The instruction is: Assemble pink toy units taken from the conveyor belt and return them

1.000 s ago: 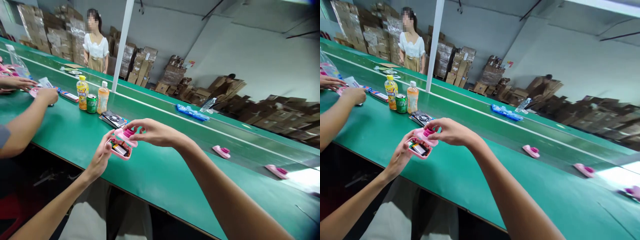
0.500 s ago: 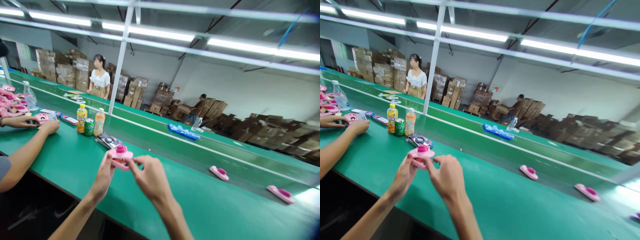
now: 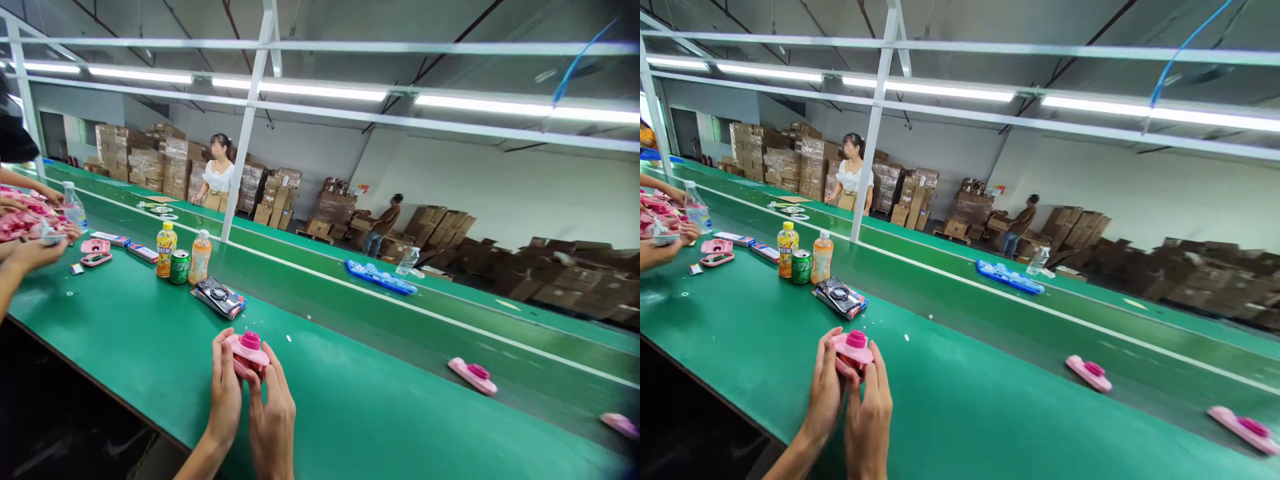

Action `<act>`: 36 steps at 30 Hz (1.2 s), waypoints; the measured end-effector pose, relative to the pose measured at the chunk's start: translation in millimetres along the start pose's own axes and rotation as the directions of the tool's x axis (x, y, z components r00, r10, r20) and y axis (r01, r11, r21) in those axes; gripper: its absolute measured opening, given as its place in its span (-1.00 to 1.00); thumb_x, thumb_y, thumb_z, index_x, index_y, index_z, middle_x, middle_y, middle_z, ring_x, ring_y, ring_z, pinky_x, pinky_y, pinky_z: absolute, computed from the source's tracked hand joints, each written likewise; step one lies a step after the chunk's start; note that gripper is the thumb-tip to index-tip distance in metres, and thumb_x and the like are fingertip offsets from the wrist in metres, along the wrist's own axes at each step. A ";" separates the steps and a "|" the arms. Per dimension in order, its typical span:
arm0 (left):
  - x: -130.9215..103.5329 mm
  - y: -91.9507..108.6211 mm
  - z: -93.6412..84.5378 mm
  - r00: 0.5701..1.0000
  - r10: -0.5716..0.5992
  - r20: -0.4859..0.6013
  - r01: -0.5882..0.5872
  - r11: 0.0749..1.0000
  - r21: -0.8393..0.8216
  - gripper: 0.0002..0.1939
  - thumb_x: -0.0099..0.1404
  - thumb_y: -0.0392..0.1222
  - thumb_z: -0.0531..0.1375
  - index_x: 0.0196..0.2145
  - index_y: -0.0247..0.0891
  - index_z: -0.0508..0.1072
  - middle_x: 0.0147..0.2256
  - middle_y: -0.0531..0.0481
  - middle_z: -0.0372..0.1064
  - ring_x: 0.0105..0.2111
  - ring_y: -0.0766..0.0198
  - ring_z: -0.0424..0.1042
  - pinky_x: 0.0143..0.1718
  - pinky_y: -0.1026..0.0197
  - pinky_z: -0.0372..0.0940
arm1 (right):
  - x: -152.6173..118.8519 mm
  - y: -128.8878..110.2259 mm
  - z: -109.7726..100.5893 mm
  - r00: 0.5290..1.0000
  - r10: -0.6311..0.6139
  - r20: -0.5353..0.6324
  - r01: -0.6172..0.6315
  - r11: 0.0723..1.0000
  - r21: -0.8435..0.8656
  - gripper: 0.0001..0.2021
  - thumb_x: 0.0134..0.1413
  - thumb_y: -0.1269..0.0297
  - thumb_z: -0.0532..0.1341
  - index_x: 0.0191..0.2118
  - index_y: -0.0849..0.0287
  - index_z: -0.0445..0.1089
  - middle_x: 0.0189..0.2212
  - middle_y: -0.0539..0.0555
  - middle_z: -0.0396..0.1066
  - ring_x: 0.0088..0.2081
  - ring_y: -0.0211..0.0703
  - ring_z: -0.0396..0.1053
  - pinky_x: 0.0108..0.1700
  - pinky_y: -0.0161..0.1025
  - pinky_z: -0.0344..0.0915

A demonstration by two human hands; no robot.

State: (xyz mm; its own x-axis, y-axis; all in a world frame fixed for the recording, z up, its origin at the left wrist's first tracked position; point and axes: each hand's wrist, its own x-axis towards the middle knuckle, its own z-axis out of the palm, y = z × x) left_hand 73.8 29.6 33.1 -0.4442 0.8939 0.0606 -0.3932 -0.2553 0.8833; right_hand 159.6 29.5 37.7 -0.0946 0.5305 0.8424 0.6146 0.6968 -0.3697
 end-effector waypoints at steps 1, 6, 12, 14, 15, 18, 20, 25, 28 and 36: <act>-2.4 0.6 0.0 1.000 -0.006 0.009 0.006 1.000 -0.012 -0.45 0.38 0.43 -0.02 0.09 0.02 0.25 -0.03 -0.09 0.45 -0.02 -0.03 0.52 -0.07 0.03 0.44 | -3.0 1.8 -1.2 0.999 0.032 0.024 -0.032 0.999 0.011 -0.71 0.37 0.35 0.10 0.10 0.13 0.46 0.10 0.22 0.51 0.05 0.03 0.54 -0.01 -0.18 0.55; -8.6 12.8 1.5 0.992 -0.105 0.063 0.117 0.963 -0.243 -0.38 0.20 0.29 0.35 0.01 -0.15 0.31 -0.21 0.00 0.47 -0.25 0.19 0.53 -0.23 0.22 0.42 | -13.9 5.3 -4.8 0.960 0.240 0.147 -0.268 0.940 0.211 -0.62 0.38 0.04 0.11 0.03 0.21 0.50 0.12 0.34 0.47 0.12 0.09 0.48 -0.01 -0.11 0.53; -2.9 16.0 -5.0 0.971 -0.161 0.174 0.215 0.906 -0.365 -0.58 0.24 0.08 0.40 -0.11 -0.16 0.38 -0.20 0.05 0.46 -0.20 0.29 0.49 -0.13 0.29 0.40 | -14.4 -0.5 -9.2 0.814 0.556 0.166 -0.565 0.692 0.449 -0.58 0.34 -0.04 0.14 0.06 0.19 0.40 0.04 0.30 0.53 -0.01 -0.02 0.56 -0.04 -0.14 0.52; -3.7 13.7 -10.8 0.965 -0.156 0.212 0.222 0.914 -0.339 -0.61 0.27 0.08 0.39 -0.11 -0.15 0.39 -0.17 0.05 0.45 -0.17 0.29 0.48 -0.11 0.30 0.39 | -7.0 -1.1 -15.9 0.772 0.567 0.287 -0.628 0.614 0.479 -0.60 0.33 -0.04 0.15 0.03 0.17 0.43 -0.03 0.22 0.57 -0.03 -0.07 0.55 0.00 -0.17 0.51; -5.1 12.3 -14.0 0.962 -0.161 0.218 0.226 0.922 -0.314 -0.61 0.27 0.09 0.38 -0.10 -0.15 0.40 -0.16 0.05 0.45 -0.14 0.28 0.48 -0.08 0.30 0.39 | -3.5 -1.5 -20.4 0.753 0.551 0.360 -0.655 0.576 0.489 -0.63 0.32 -0.04 0.17 -0.03 0.16 0.46 -0.06 0.19 0.58 -0.04 -0.07 0.55 0.00 -0.18 0.50; -13.3 6.9 -21.6 0.954 -0.215 0.207 0.258 0.944 -0.205 -0.58 0.30 0.15 0.34 -0.06 -0.14 0.40 -0.08 -0.01 0.45 -0.02 0.20 0.47 -0.02 0.27 0.39 | -1.4 -5.1 -35.3 0.678 0.515 0.525 -0.735 0.465 0.493 -0.67 0.23 -0.03 0.26 -0.14 0.15 0.50 -0.15 0.14 0.59 -0.08 -0.04 0.56 -0.02 -0.18 0.51; -21.4 1.6 -22.3 0.950 -0.243 0.195 0.271 0.953 -0.133 -0.53 0.29 0.21 0.32 -0.02 -0.13 0.39 -0.01 -0.06 0.44 0.07 0.11 0.44 0.02 0.22 0.38 | -8.8 -9.0 -43.0 0.640 0.529 0.558 -0.768 0.428 0.476 -0.66 0.17 -0.03 0.31 -0.14 0.15 0.50 -0.13 0.16 0.59 -0.06 0.01 0.56 -0.01 -0.15 0.51; -37.2 -14.8 -28.5 0.981 -0.125 0.146 0.113 0.990 0.085 -0.35 0.32 0.37 0.16 0.17 -0.08 0.28 0.26 -0.18 0.24 0.27 -0.08 0.27 0.25 0.02 0.26 | -12.9 19.5 -51.2 0.642 0.551 0.534 -0.763 0.532 0.367 -0.62 0.11 -0.09 0.32 -0.19 0.16 0.45 -0.20 0.13 0.58 -0.17 -0.04 0.57 -0.14 -0.19 0.52; -29.6 -25.7 -59.4 0.957 0.179 0.227 -0.265 0.858 0.441 -0.32 0.36 0.36 0.10 0.26 -0.07 0.19 0.36 -0.20 0.09 0.35 -0.13 0.16 0.32 -0.14 0.19 | 29.7 91.7 -49.7 0.760 0.535 0.369 -0.599 0.797 0.077 -0.59 0.14 -0.13 0.25 -0.20 0.17 0.47 -0.24 0.12 0.57 -0.22 -0.08 0.54 -0.13 -0.18 0.49; 4.6 -47.3 -102.1 0.748 0.437 0.499 -0.597 0.115 0.794 -0.57 0.48 0.12 0.04 0.18 -0.11 0.31 0.09 -0.14 0.45 0.12 -0.07 0.46 0.00 -0.10 0.50 | 127.6 276.0 -43.8 0.730 0.683 -0.039 -0.628 0.645 -0.435 -0.64 0.28 -0.01 0.23 -0.05 0.22 0.42 -0.11 0.12 0.48 -0.10 -0.08 0.46 0.01 0.01 0.40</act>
State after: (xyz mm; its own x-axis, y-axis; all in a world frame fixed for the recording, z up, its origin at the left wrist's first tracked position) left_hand 8.2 8.2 -55.8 -0.1025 0.7413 0.6633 0.8589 -0.2704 0.4349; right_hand 351.4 268.4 60.3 0.3814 0.8438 0.3775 0.7970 -0.0933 -0.5968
